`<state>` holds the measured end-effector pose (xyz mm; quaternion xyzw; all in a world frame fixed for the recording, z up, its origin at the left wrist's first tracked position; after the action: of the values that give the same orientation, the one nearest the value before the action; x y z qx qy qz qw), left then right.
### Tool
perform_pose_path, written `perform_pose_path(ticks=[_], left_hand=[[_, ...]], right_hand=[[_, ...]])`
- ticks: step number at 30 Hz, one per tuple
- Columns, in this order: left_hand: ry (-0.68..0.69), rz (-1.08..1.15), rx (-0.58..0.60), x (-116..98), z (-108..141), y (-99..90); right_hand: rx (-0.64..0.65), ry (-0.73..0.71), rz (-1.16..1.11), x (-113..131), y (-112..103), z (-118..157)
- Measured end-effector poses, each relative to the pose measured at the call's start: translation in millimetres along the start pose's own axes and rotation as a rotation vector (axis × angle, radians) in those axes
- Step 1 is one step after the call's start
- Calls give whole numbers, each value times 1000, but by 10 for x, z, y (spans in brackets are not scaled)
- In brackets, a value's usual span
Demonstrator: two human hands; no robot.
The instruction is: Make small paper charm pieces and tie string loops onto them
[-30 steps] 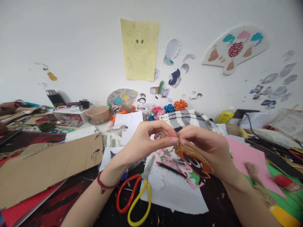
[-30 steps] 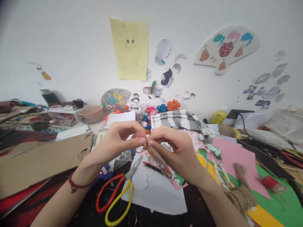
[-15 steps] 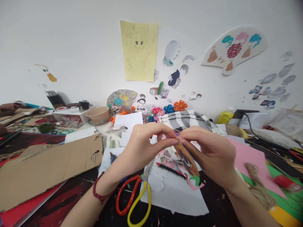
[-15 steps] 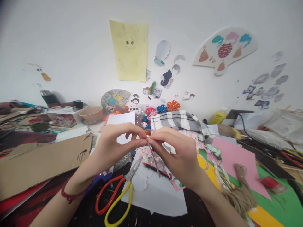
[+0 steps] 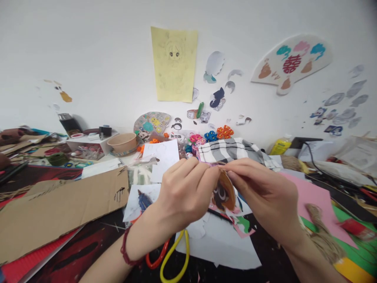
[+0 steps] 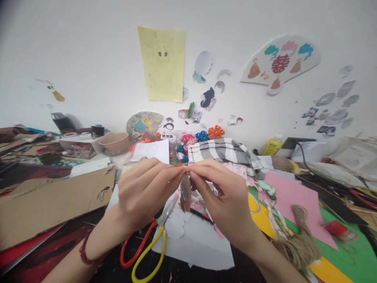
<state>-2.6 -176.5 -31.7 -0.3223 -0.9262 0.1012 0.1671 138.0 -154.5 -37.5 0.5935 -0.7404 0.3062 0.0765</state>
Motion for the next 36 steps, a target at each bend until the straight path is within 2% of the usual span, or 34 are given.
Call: perform_pose_path(ticks=[5, 10, 17, 22, 27, 30, 33, 36], left_hand=[[19, 43, -3, 25, 15, 13], [191, 23, 37, -88, -63, -46], [378, -139, 15, -241, -39, -89], [492, -257, 9, -332, -8, -122], [520, -376, 45, -411, -12, -160], [483, -318, 44, -411, 2, -221], [442, -243, 41, -391, 45, -276], [491, -286, 58, -411, 117, -283]], right_hand=[[24, -58, 42, 43, -22, -4], [92, -96, 146, 52, -61, -27], [81, -211, 262, 137, -135, 4], [99, -195, 253, 170, -140, 2], [-16, -272, 369, 294, -132, 53], [-99, -346, 430, 377, -110, 134], [-139, -342, 378, 384, -89, 216], [-157, -345, 344, 377, -48, 287]])
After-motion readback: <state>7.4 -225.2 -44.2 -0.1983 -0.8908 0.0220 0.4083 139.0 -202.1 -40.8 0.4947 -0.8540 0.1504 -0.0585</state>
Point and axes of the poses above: each hand's wrist, its own z-axis away from the middle knuckle, its own y-axis out of the palm, x = y × z, the point moved 6 cm from there along -z, towards the middle knuckle, and after that the axes turned 5 degrees about -z, right-handed, at the moved point
